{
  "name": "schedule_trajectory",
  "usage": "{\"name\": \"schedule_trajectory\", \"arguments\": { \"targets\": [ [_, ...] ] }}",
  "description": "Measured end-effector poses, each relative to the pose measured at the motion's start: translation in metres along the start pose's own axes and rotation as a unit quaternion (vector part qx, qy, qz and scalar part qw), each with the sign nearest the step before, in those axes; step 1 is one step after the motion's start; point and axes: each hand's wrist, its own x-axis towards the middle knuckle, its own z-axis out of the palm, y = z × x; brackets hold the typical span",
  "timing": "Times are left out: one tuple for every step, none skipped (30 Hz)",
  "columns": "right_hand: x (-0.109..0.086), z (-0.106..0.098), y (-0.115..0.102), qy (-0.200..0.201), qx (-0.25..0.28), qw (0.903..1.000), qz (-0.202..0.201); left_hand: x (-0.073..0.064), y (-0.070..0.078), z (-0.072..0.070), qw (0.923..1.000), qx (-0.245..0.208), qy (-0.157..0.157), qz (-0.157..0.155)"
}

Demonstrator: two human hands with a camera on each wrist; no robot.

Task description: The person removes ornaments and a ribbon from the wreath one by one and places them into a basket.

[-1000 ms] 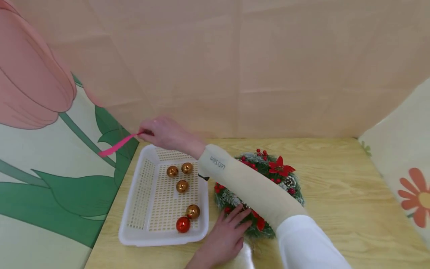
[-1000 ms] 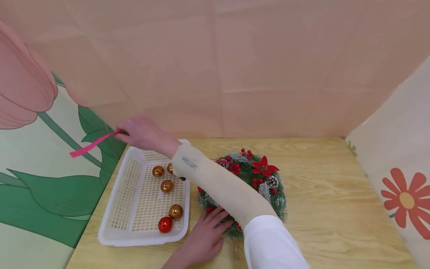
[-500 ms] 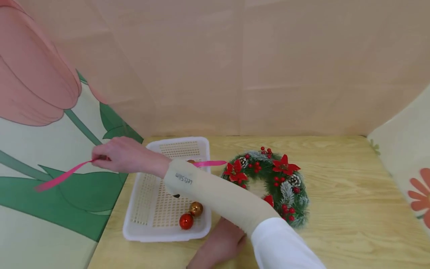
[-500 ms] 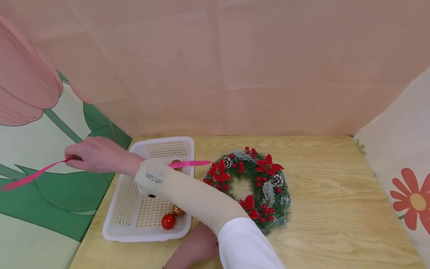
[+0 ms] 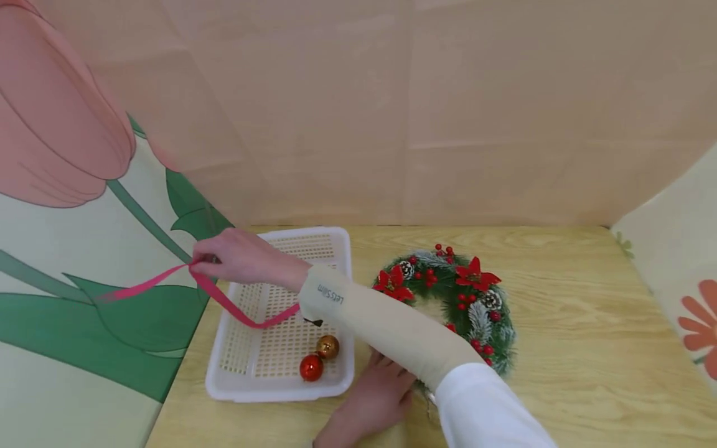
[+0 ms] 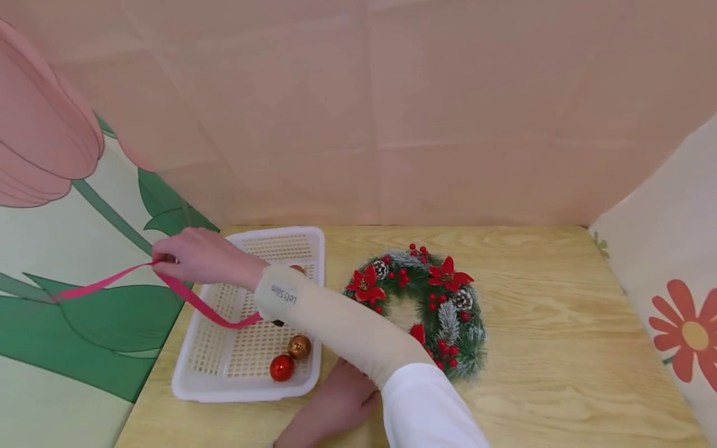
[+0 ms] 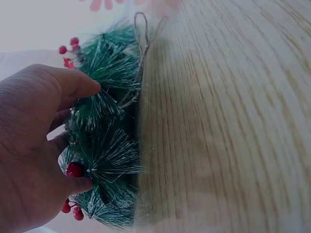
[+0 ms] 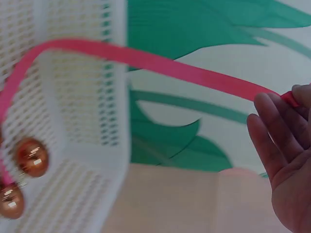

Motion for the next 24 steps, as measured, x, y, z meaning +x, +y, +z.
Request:
{"name": "schedule_trajectory", "arguments": {
  "targets": [
    [-0.003,0.003,0.007,0.003,-0.002,1.0,0.001,0.0,0.0,-0.001,1.0,0.004,0.002,0.003],
    [-0.006,0.005,0.013,0.004,-0.004,1.0,0.004,0.001,0.0,-0.001,1.0,0.005,0.004,0.005],
    [-0.009,0.008,0.019,0.004,-0.007,0.9999,0.008,0.001,0.0,-0.001,0.9999,0.006,0.006,0.007],
    [-0.013,0.01,0.024,0.003,-0.014,0.9998,0.013,0.001,0.0,-0.001,0.9999,0.005,0.007,0.008],
    [-0.016,0.012,0.029,0.001,-0.025,0.9995,0.018,0.001,0.0,-0.001,0.9999,0.004,0.008,0.008],
    [-0.019,0.015,0.033,-0.003,-0.032,0.9992,0.025,0.001,0.0,-0.001,0.9999,0.003,0.01,0.008],
    [-0.023,0.017,0.037,-0.005,-0.042,0.9987,0.028,0.001,0.0,-0.001,0.9999,0.001,0.011,0.009],
    [-0.026,0.02,0.042,-0.01,-0.056,0.9978,0.034,0.001,0.0,-0.002,0.9999,-0.003,0.013,0.009],
    [-0.029,0.024,0.046,-0.014,-0.069,0.9968,0.038,0.001,0.0,-0.002,0.9998,-0.004,0.016,0.01],
    [-0.032,0.027,0.05,-0.02,-0.085,0.9953,0.041,0.001,0.0,-0.002,0.9998,-0.005,0.019,0.01],
    [-0.035,0.03,0.054,-0.025,-0.098,0.994,0.043,0.001,0.0,-0.002,0.9997,-0.005,0.022,0.011],
    [-0.037,0.033,0.058,-0.03,-0.105,0.993,0.043,0.001,0.0,-0.003,0.9996,-0.004,0.024,0.011],
    [-0.039,0.036,0.062,-0.035,-0.116,0.9917,0.043,0.001,0.0,-0.003,0.9996,-0.004,0.026,0.012],
    [-0.041,0.039,0.065,-0.039,-0.123,0.9907,0.044,0.001,-0.001,-0.003,0.9996,-0.004,0.027,0.012],
    [-0.044,0.041,0.068,-0.04,-0.128,0.99,0.043,0.001,-0.001,-0.003,0.9995,-0.003,0.028,0.012],
    [-0.046,0.042,0.071,-0.042,-0.131,0.9895,0.044,0.001,-0.001,-0.003,0.9995,-0.002,0.028,0.012],
    [-0.047,0.043,0.074,-0.044,-0.132,0.9892,0.046,0.001,-0.001,-0.003,0.9995,-0.002,0.029,0.012],
    [-0.049,0.044,0.077,-0.044,-0.132,0.9891,0.047,0.002,-0.001,-0.003,0.9995,-0.001,0.029,0.012],
    [-0.05,0.045,0.08,-0.046,-0.131,0.989,0.051,0.002,-0.001,-0.003,0.9995,-0.001,0.028,0.011],
    [-0.052,0.045,0.083,-0.048,-0.129,0.989,0.055,0.002,0.0,-0.003,0.9996,0.0,0.028,0.011],
    [-0.053,0.046,0.086,-0.05,-0.13,0.9885,0.059,0.002,0.0,-0.003,0.9996,-0.001,0.027,0.011],
    [-0.054,0.047,0.089,-0.051,-0.13,0.9883,0.062,0.002,0.0,-0.003,0.9996,-0.001,0.025,0.01],
    [-0.055,0.047,0.091,-0.053,-0.131,0.9879,0.065,0.003,0.0,-0.003,0.9997,-0.003,0.023,0.009],
    [-0.055,0.047,0.094,-0.054,-0.133,0.9874,0.067,0.003,0.001,-0.004,0.9997,-0.006,0.021,0.008]
  ]
}}
